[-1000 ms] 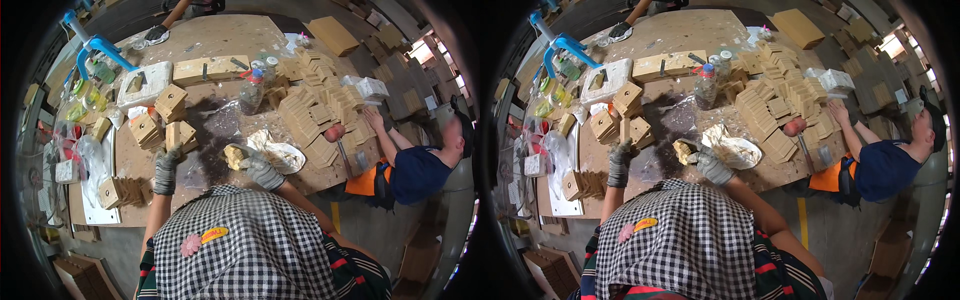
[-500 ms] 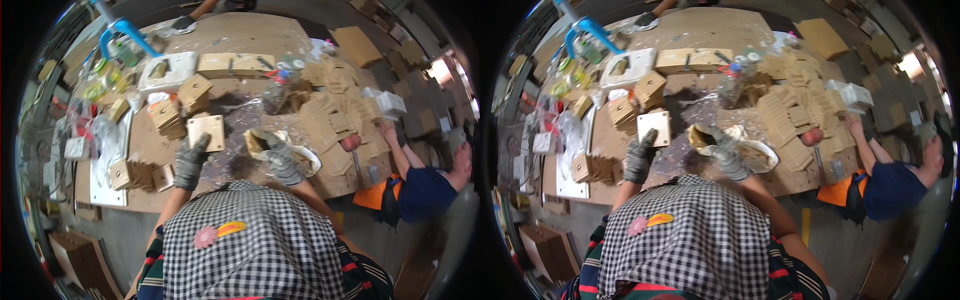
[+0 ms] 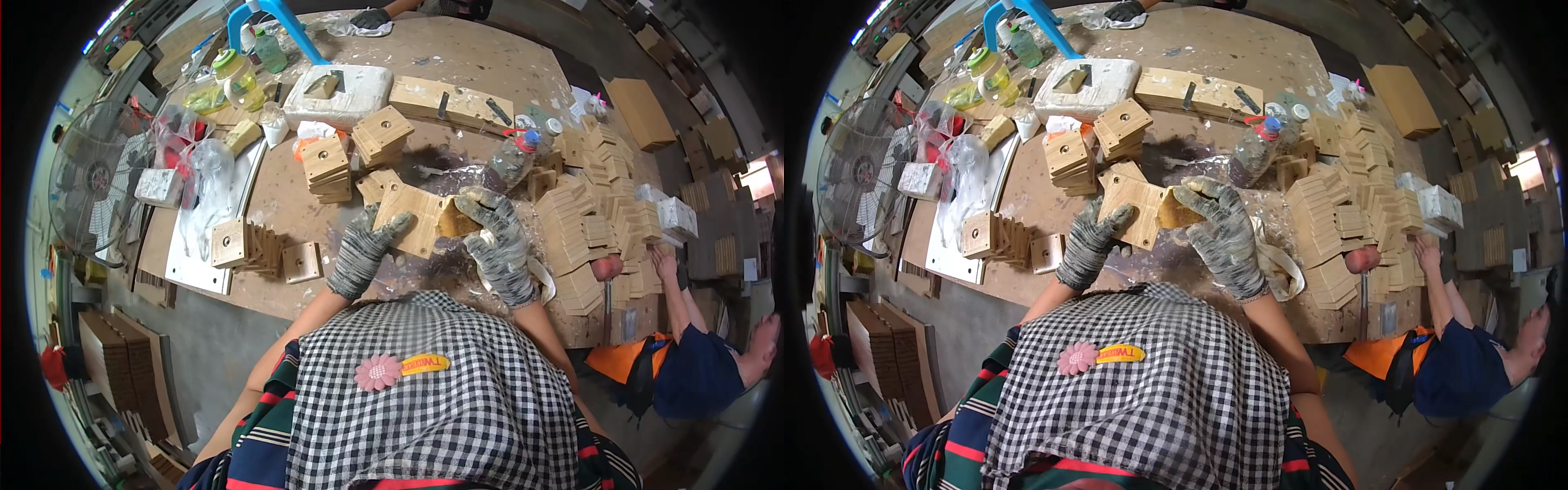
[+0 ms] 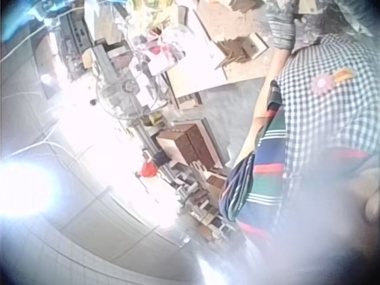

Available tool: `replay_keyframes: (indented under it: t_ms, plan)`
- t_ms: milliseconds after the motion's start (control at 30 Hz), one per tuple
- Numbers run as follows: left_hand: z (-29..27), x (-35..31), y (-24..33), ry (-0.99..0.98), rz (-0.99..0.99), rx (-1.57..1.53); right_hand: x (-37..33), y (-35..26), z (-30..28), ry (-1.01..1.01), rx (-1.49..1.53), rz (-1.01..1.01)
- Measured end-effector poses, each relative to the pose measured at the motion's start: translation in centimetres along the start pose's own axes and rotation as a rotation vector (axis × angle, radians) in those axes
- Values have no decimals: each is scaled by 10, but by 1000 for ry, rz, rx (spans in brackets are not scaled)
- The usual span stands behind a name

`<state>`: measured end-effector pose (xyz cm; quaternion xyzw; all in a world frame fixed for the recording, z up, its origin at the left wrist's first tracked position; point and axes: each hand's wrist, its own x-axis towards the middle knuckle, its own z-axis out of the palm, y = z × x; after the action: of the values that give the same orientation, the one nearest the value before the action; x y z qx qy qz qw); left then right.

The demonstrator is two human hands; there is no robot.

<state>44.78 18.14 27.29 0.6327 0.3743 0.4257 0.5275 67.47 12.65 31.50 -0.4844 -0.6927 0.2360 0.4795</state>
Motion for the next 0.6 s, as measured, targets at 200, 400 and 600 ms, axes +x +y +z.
replay_keyframes:
  t_ms: [200,400,600]
  plan:
    - [2,2,23,31,-358,-239,-17,-8,13,-56,162,69]
    - [6,3,25,157,-301,-293,-30,-6,14,-195,-78,-53]
    - [3,3,22,60,-379,-203,-18,-9,6,-141,-134,-65]
